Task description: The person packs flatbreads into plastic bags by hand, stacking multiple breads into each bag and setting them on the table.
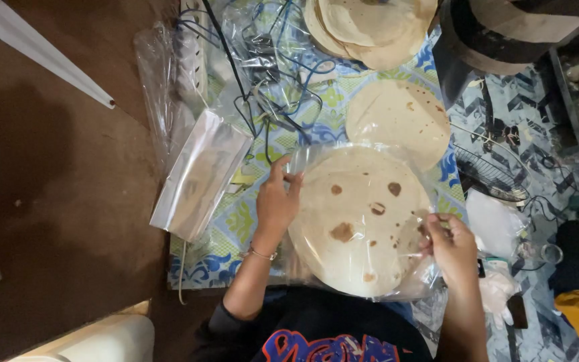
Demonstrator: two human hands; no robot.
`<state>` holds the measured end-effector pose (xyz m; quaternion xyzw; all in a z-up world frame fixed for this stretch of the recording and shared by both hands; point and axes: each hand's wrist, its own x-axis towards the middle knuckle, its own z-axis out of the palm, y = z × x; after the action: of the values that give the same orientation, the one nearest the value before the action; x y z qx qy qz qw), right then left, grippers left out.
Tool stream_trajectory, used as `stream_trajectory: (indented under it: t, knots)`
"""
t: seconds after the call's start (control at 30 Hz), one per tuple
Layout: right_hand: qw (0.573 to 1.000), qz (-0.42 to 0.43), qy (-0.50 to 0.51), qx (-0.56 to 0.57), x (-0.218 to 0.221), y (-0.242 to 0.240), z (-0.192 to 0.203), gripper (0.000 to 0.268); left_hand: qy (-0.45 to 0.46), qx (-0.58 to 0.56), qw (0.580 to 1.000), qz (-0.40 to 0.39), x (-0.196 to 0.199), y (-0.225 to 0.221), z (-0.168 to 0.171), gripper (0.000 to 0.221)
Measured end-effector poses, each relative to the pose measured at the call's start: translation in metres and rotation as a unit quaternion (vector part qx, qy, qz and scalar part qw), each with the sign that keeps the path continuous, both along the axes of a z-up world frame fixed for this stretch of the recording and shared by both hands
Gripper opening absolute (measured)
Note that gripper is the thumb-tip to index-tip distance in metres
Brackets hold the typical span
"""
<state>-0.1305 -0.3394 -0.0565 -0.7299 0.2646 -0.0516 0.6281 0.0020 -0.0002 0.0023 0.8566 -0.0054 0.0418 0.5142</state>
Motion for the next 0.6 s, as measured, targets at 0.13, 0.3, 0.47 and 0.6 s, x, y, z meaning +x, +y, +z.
stream_trajectory:
  t: [0.13,0.3,0.47,0.6]
  knots:
    - [0.996,-0.023,0.035,0.075,-0.011,0.002,0.01,0.033,0.188,-0.135,0.973,-0.006,-0.019,0.014,-0.024,0.056]
    - [0.99,0.08,0.087,0.071,-0.027,0.0,0.027,0.06,0.156,-0.153,0.97,-0.105,-0.07,0.046,-0.057,0.077]
    - [0.991,0.078,0.112,0.009,-0.043,-0.017,-0.005,0.05,0.254,-0.2,0.94,-0.107,-0.085,0.053,-0.059,0.087]
    - [0.976,0.149,0.155,-0.041,-0.033,-0.026,0.004,0.064,0.271,-0.154,0.939,-0.148,-0.097,0.059,-0.047,0.109]
